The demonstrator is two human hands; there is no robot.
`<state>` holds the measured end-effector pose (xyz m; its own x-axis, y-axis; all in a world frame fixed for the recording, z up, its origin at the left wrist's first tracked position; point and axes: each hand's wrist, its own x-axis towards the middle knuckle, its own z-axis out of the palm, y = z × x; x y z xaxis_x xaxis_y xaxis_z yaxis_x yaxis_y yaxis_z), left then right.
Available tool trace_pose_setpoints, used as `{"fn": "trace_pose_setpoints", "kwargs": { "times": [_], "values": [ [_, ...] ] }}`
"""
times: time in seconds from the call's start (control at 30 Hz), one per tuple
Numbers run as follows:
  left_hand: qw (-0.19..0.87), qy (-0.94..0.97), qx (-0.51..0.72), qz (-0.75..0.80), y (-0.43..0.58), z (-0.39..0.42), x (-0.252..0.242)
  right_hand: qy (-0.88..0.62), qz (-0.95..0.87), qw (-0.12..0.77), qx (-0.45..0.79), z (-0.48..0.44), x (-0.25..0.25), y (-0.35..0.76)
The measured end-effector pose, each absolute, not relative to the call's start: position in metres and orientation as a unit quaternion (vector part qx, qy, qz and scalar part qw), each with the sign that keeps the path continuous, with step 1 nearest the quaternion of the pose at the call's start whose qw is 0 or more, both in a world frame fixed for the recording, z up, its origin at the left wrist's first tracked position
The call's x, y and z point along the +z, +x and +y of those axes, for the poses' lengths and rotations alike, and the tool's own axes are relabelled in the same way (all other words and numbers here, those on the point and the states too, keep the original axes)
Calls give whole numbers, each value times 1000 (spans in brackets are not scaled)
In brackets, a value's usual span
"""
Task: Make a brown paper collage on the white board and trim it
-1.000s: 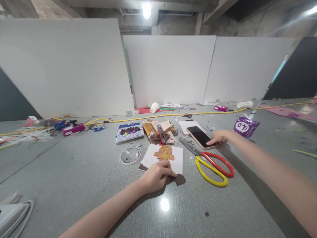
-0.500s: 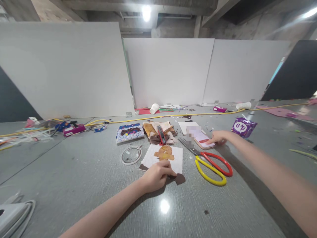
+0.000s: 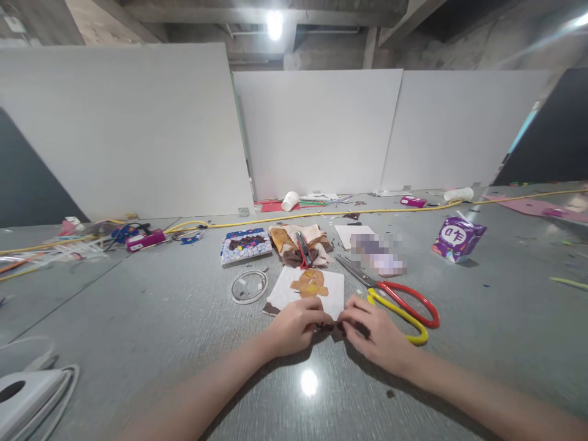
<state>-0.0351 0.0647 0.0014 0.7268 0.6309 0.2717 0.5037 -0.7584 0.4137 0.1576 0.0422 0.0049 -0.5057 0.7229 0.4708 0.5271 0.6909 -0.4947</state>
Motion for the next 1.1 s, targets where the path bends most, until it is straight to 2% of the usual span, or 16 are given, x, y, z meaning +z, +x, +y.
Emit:
{"fn": "trace_pose_setpoints", "kwargs": {
  "times": [0.23, 0.33, 0.47, 0.53, 0.6, 0.77, 0.97, 1.1],
  "values": [
    [116, 936, 181, 278, -37, 65, -1, -341, -860, 345, 158, 41, 4, 160],
    [117, 936, 182, 277, -36, 65, -2, -358, -836, 395, 127, 51, 11, 166],
    [121, 932, 189, 284, -35, 65, -2, -474, -749, 460, 47, 93, 22, 206],
    [123, 931, 189, 286, -35, 65, -2, -550, -711, 438, 12, 117, 20, 236],
    [124, 931, 189, 287, -35, 66, -2, -626, -680, 381, 22, 136, 13, 264],
    [132, 928, 189, 292, -36, 67, -2, -668, -695, 256, 79, 149, -10, 293],
    [139, 928, 189, 290, -37, 66, -3, -671, -702, 229, 75, 149, -16, 288],
    [142, 926, 192, 292, -37, 66, -3, -671, -694, 248, 79, 149, -11, 290]
  ]
}}
